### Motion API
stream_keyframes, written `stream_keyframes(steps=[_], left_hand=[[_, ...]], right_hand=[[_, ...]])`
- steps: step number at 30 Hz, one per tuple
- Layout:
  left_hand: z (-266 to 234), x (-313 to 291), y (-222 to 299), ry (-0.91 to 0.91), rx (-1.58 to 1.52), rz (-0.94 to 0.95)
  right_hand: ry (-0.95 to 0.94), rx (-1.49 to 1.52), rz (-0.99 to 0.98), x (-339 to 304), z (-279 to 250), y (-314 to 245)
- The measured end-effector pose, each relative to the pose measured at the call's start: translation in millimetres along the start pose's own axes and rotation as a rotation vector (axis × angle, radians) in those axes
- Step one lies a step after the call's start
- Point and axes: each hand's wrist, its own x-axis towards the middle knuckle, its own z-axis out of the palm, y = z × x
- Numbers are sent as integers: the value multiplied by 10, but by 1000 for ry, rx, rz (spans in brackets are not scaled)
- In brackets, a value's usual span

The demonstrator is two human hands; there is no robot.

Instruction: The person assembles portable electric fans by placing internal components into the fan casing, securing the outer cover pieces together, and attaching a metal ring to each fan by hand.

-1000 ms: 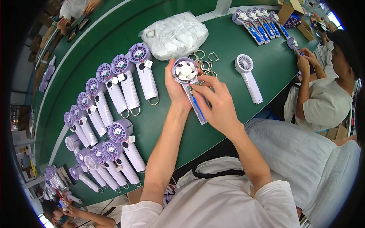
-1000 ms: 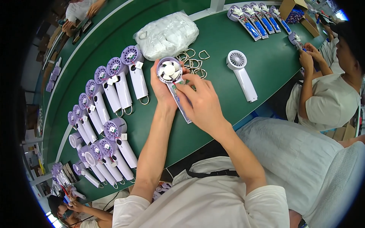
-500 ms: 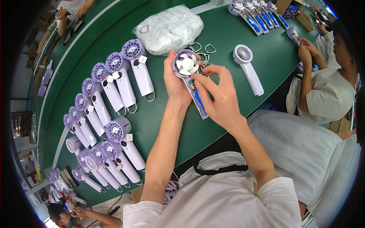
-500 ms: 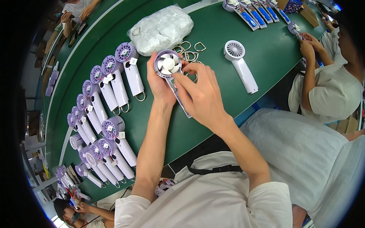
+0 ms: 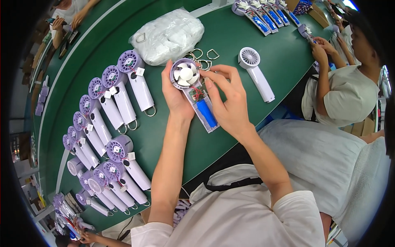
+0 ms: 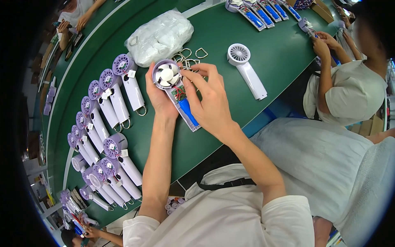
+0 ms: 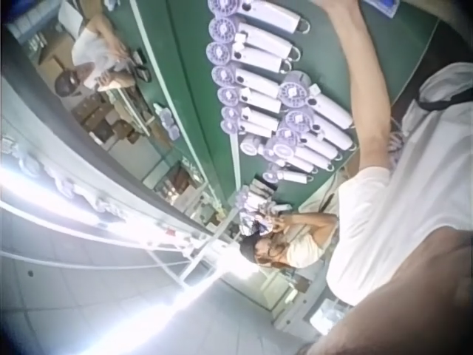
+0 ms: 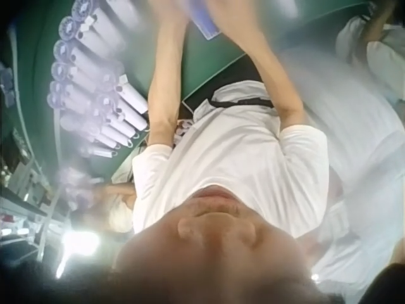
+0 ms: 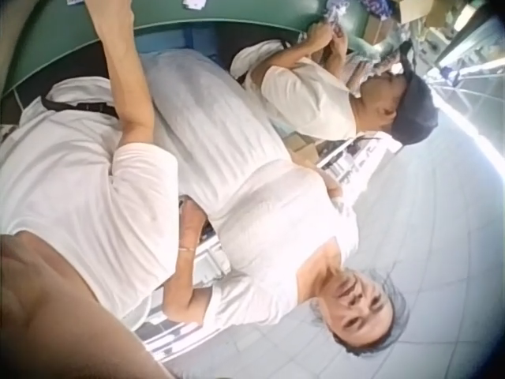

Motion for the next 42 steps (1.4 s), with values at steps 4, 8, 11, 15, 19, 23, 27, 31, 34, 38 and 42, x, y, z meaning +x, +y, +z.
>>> stream_keyframes(steps=[4,8,11,15,19,23,27,31,34,38,42], left_hand=[[-62,40,-29,-46,39,-14],[-99,65,-48,19,55,22],[-85,53,-55,43,85,60],[-81,50,-32,27,40,87],[-39,60,-55,-31,-2,43],[-26,34,-11,-45,-4,25],[-64,62,-45,19,-10,57],[-130,15,-29,6,-60,30],[-96,45,-15,0,-55,49],[-41,30,-21,31,-30,27],[-80,49,-16,-9,-14,33]], right_hand=[[-46,27,147,-85,-39,-117],[3,-108,-71,-133,88,-77],[10,-106,-71,-138,93,-67],[-2,-107,-128,-156,101,-57],[31,-88,-121,-150,90,-61],[-6,-113,-71,-135,94,-88],[-12,-127,-94,-171,96,-85],[-76,-247,-186,-195,97,-101],[-94,-349,-326,-124,39,-108],[-117,-154,-158,-125,39,-115],[-113,-73,-70,-125,71,-76]])
